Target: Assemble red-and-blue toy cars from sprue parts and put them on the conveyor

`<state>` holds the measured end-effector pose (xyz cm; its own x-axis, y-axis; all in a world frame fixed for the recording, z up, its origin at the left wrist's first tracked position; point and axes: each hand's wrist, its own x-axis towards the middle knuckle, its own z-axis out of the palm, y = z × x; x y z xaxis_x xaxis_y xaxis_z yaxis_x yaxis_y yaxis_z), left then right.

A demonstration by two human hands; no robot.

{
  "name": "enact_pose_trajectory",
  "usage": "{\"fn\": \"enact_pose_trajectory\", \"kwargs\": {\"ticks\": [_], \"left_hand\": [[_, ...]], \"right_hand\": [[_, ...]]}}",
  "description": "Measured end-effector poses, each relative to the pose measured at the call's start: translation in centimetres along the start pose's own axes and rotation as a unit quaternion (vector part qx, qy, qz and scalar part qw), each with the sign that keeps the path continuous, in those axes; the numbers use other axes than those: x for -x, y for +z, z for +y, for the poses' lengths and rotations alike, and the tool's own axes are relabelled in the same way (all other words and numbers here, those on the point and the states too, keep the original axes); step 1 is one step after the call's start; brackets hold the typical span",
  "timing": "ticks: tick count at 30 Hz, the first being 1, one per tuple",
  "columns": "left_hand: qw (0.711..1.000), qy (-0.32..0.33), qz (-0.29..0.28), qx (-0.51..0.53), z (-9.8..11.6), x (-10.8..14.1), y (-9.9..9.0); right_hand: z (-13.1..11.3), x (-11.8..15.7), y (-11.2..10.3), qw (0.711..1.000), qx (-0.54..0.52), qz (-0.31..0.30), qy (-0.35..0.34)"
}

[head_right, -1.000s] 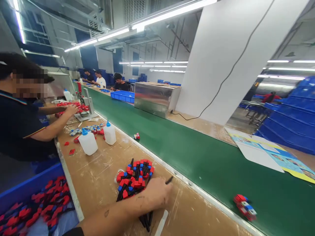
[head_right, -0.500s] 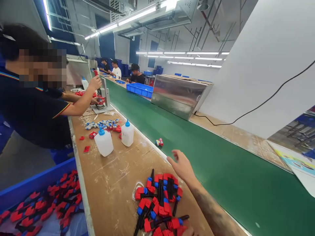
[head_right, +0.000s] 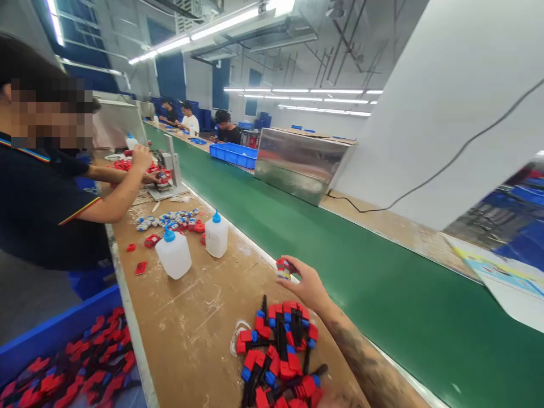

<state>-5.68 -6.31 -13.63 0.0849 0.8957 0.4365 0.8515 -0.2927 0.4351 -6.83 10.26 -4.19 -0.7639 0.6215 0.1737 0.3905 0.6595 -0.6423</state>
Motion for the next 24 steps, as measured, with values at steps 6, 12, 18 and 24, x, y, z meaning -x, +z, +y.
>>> {"fn": "enact_pose_trajectory", "kwargs": {"ticks": [6,12,18,24], "left_hand": [[0.989,0.049,-0.133,0.041,6.3,-2.3,1.9],[0.974,0.100,-0.176,0.107,8.7,-2.4,-1.5],[0.883,0.318,-0.273,0.212,11.8,1.4,-6.0],[0.831,0.482,-0.277,0.006,14.4,3.4,-8.9]], "right_hand": [[0.4,20.1,-8.3,0.987,-0.099,0.129,0.003],[6.7,34.7,-8.4,0.780,-0.372,0.470,0.182],[7.9,40.4,-5.1,0.724,-0.456,0.486,0.178],[8.1,41.6,-5.1,0.701,-0.525,0.454,0.164]]}}
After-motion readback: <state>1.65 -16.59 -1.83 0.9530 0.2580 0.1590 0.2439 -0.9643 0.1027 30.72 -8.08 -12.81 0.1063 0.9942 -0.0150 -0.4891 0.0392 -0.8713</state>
